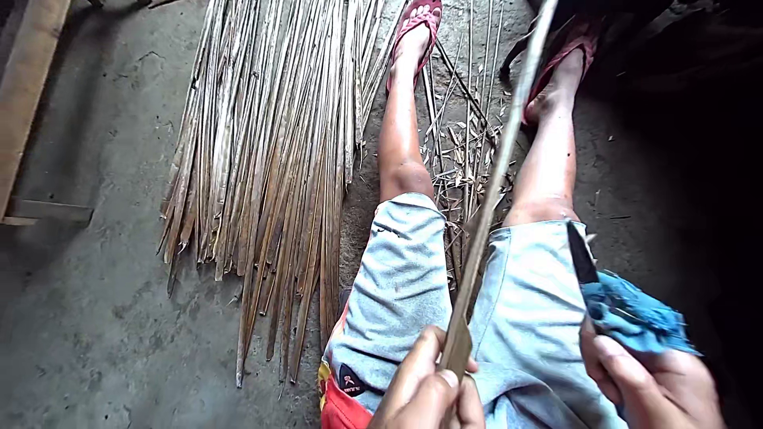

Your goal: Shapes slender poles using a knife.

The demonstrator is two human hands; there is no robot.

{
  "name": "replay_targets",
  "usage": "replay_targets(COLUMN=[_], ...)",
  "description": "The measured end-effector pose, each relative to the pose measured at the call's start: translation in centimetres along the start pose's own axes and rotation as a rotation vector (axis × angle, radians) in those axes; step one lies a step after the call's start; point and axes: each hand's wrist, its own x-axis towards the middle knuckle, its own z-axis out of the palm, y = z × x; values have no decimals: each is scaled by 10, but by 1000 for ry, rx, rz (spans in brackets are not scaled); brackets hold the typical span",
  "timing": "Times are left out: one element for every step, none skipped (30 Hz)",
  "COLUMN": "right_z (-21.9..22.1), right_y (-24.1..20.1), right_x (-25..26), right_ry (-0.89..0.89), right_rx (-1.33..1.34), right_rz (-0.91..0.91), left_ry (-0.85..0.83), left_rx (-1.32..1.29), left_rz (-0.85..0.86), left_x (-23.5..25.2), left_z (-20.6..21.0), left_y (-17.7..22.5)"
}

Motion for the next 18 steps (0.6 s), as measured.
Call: replay_targets(right_z=[-4, -4, 1, 11, 23, 36, 47, 55, 62, 66, 68, 68, 65, 62, 60, 58, 57, 56], right_y=[-5, -10, -14, -18, -23, -27, -32, -38, -44, -49, -51, -51, -49, -48, -47, -46, -44, -43], right_x=[-2, -5, -9, -12, -14, -15, -16, -15, -13, -11, -8, -4, -2, 0, 1, 2, 2, 3], right_ry=[-56, -122, -186, -226, -224, -205, -182, -140, -85, -28, 15, 28, 21, 5, -6, -8, -3, 7], right_rx=[3, 44, 127, 231, 340, 438, 507, 545, 543, 495, 445, 409, 402, 421, 461, 502, 530, 547], right_rz=[-1, -5, 1, 30, 72, 103, 111, 114, 117, 117, 112, 110, 117, 130, 143, 145, 141, 138], left_ry=[21, 20, 0, -18, -8, 31, 75, 123, 172, 207, 231, 247, 261, 270, 267, 247, 207, 144], left_rx=[11, 4, -6, -5, 6, 32, 77, 148, 221, 281, 333, 372, 392, 389, 371, 350, 314, 254], left_rz=[9, 15, 25, 37, 47, 55, 70, 101, 142, 190, 232, 268, 287, 283, 253, 199, 133, 61], left_x=[3, 6, 10, 14, 17, 19, 20, 20, 19, 18, 17, 17, 17, 17, 16, 14, 11, 8], left_z=[-1, -2, -4, -5, -6, -4, -2, 0, 2, 2, 2, 1, 1, 1, 1, 0, -1, -5], left_y=[-2, -4, -7, -9, -10, -11, -11, -12, -13, -15, -16, -17, -18, -19, -18, -18, -19, -21])
